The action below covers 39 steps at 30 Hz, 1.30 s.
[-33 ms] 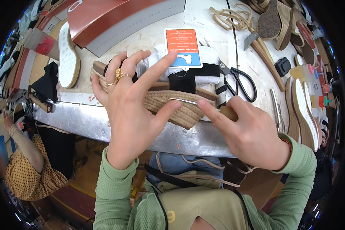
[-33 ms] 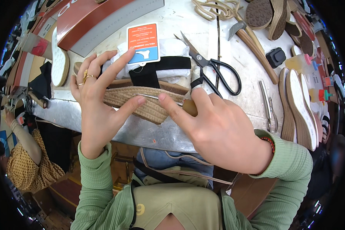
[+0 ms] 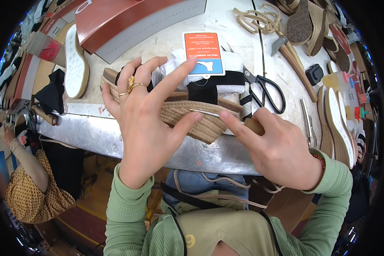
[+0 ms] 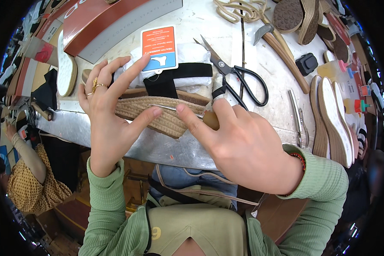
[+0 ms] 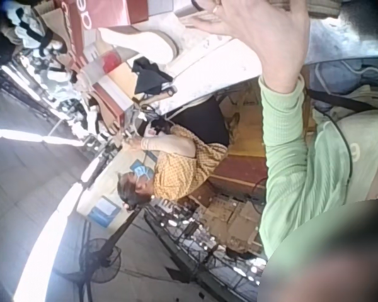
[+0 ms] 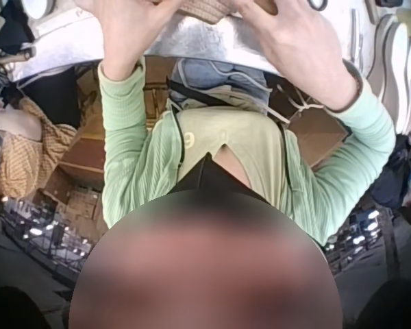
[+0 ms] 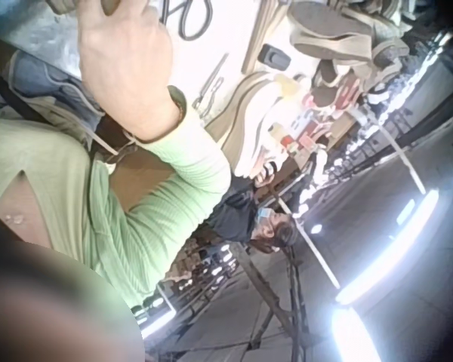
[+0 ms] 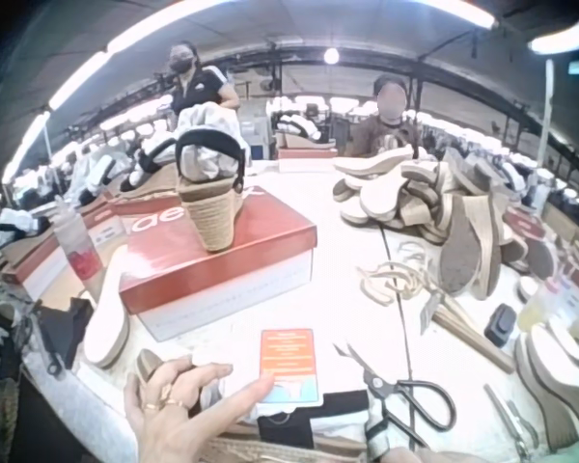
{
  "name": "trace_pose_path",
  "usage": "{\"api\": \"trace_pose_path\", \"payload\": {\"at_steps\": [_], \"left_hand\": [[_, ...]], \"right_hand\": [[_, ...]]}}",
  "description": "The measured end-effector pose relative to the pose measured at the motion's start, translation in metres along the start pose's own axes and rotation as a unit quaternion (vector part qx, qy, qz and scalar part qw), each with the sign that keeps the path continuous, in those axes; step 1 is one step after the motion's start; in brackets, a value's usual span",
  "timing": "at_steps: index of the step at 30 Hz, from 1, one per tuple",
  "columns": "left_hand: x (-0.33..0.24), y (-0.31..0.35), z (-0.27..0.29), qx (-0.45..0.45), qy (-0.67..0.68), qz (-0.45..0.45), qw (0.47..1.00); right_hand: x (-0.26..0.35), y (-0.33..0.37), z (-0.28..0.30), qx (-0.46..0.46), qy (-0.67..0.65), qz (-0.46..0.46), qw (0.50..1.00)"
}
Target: The person repairs a black espadrille wedge sandal by wrapping a rope around the heel, cutting the rope with scissors, applying glue from a bottle, and using a metal awl to tuck and secure the rope end. The work occurs at a cluttered bench with other shoes and tools visible.
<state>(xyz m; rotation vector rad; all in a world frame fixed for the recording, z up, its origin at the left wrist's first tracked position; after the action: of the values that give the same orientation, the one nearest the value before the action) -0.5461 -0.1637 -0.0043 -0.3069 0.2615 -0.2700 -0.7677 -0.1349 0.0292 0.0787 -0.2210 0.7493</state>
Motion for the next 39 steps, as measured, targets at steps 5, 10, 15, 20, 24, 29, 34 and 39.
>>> {"api": "trace_pose_path", "payload": {"at_steps": [5, 10, 15, 20, 24, 29, 34, 39], "left_hand": [[0.0, 0.001, -0.001, -0.009, -0.008, -0.002, 1.0], [0.003, -0.003, -0.003, -0.017, -0.012, -0.007, 1.0], [0.003, -0.003, -0.003, -0.021, -0.007, -0.015, 1.0], [0.004, -0.003, -0.004, -0.03, -0.006, -0.022, 0.999], [0.003, -0.002, -0.004, -0.03, -0.002, -0.022, 0.999], [0.004, -0.003, -0.005, -0.026, 0.013, -0.019, 0.999], [0.005, -0.002, -0.007, -0.038, 0.002, -0.019, 0.999], [0.004, -0.002, -0.008, -0.048, -0.019, -0.022, 0.998]], "right_hand": [[0.007, 0.0, 0.003, 0.024, -0.012, -0.023, 0.999], [0.006, -0.007, 0.01, 0.063, -0.037, -0.041, 0.997], [-0.005, -0.021, 0.021, 0.056, -0.206, -0.064, 0.975], [-0.032, -0.04, 0.04, 0.152, -0.327, -0.103, 0.927], [-0.055, -0.059, 0.037, 0.173, -0.351, -0.059, 0.918], [-0.059, -0.048, 0.036, 0.087, -0.246, 0.043, 0.965], [-0.036, -0.019, 0.024, -0.014, -0.081, 0.045, 0.996], [-0.022, -0.01, 0.009, 0.019, -0.012, 0.023, 0.999]]}}
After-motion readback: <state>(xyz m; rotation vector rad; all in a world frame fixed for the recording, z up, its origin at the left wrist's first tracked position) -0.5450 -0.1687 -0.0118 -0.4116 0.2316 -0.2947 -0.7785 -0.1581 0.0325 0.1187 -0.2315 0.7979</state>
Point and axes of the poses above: each hand's wrist, its own y-axis away from the middle knuckle, its own z-axis out of the back of the hand, x = y × z, the point moved 1 cm from there along -y, towards the middle knuckle, and after that the axes turned 9 degrees about -y, right-handed, at the moved point
